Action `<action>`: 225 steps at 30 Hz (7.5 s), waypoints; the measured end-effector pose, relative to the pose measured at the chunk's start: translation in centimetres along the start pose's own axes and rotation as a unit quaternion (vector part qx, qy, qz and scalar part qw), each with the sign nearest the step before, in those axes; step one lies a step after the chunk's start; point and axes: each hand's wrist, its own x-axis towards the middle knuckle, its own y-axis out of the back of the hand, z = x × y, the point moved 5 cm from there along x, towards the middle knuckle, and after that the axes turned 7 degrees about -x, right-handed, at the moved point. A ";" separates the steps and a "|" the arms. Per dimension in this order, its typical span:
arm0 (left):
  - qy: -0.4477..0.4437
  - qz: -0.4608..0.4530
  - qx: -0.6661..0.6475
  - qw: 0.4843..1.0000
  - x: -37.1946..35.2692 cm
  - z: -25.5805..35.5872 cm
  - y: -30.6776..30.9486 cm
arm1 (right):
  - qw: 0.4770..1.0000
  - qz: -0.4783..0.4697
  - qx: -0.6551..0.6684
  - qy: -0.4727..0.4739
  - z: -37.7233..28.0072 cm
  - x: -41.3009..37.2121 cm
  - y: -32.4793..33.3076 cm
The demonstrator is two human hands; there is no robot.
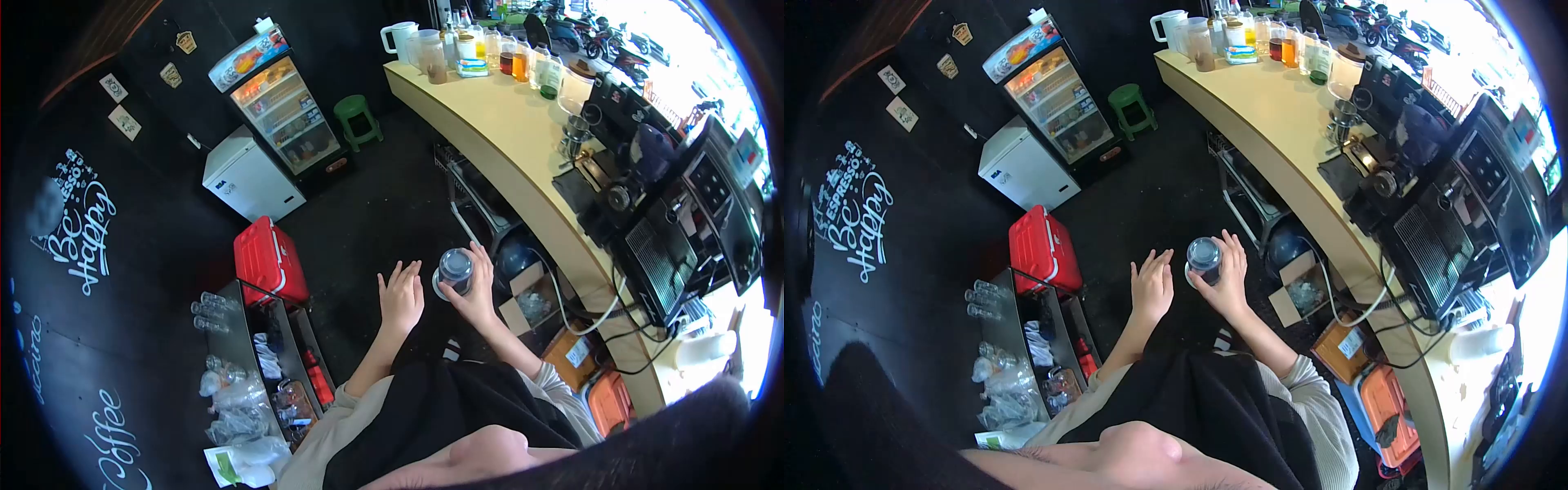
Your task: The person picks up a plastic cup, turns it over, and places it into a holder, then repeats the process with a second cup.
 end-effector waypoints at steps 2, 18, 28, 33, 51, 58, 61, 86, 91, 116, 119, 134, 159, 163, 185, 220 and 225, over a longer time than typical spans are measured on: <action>-0.003 0.006 0.004 1.000 2.8 -1.4 -0.2 | 1.000 0.018 -0.003 0.011 0.7 2.7 -1.4; -0.051 -0.055 -0.053 0.996 18.6 -5.8 -5.7 | 0.996 0.042 -0.066 -0.044 5.7 14.3 -7.7; -0.148 -0.070 -0.086 0.983 34.4 -10.3 -7.6 | 0.990 0.122 -0.025 -0.067 7.6 26.6 -12.2; -0.149 -0.087 -0.088 0.981 39.8 -14.1 -8.9 | 0.985 0.152 -0.023 -0.075 9.3 31.2 -15.8; -0.306 -0.201 -0.149 0.919 52.8 -5.7 -20.9 | 0.922 0.288 -0.098 -0.239 20.8 37.4 -10.0; -0.351 -0.213 -0.151 0.899 59.5 1.3 -25.9 | 0.911 0.319 -0.086 -0.247 26.3 42.7 -4.7; -0.353 -0.223 -0.158 0.895 61.9 4.1 -28.0 | 0.907 0.327 -0.085 -0.250 28.0 44.5 -2.5; -0.492 -0.202 -0.237 0.813 69.9 26.2 -32.7 | 0.865 0.376 -0.253 -0.215 29.9 49.7 14.7; -0.486 -0.193 -0.253 0.814 71.8 29.5 -33.0 | 0.851 0.387 -0.300 -0.192 30.5 52.6 19.3; -0.449 -0.312 -0.208 0.811 69.4 27.7 -40.8 | 0.795 0.462 -0.379 -0.105 43.7 59.4 34.2; -0.442 -0.320 -0.198 0.814 69.3 27.5 -41.4 | 0.808 0.439 -0.369 -0.132 44.8 59.3 34.2; -0.445 -0.314 -0.208 0.813 68.3 26.9 -42.7 | 0.783 0.385 -0.437 -0.217 47.3 58.7 33.8; -0.441 -0.337 -0.194 0.809 67.7 26.5 -41.4 | 0.778 0.310 -0.479 -0.263 48.1 58.6 34.2; -0.439 -0.313 -0.200 0.818 68.7 25.0 -40.5 | 0.759 0.335 -0.493 -0.262 42.6 58.2 32.8; -0.384 -0.332 -0.122 0.853 60.6 9.1 -37.0 | 0.915 0.104 -0.271 -0.281 31.2 43.0 1.6; -0.433 -0.368 -0.164 0.806 37.2 -9.0 -15.4 | 0.885 0.168 -0.264 -0.344 3.6 21.6 -14.7; -0.489 -0.354 -0.166 0.779 34.5 -6.0 -14.3 | 0.854 0.224 -0.278 -0.378 0.8 16.3 -13.7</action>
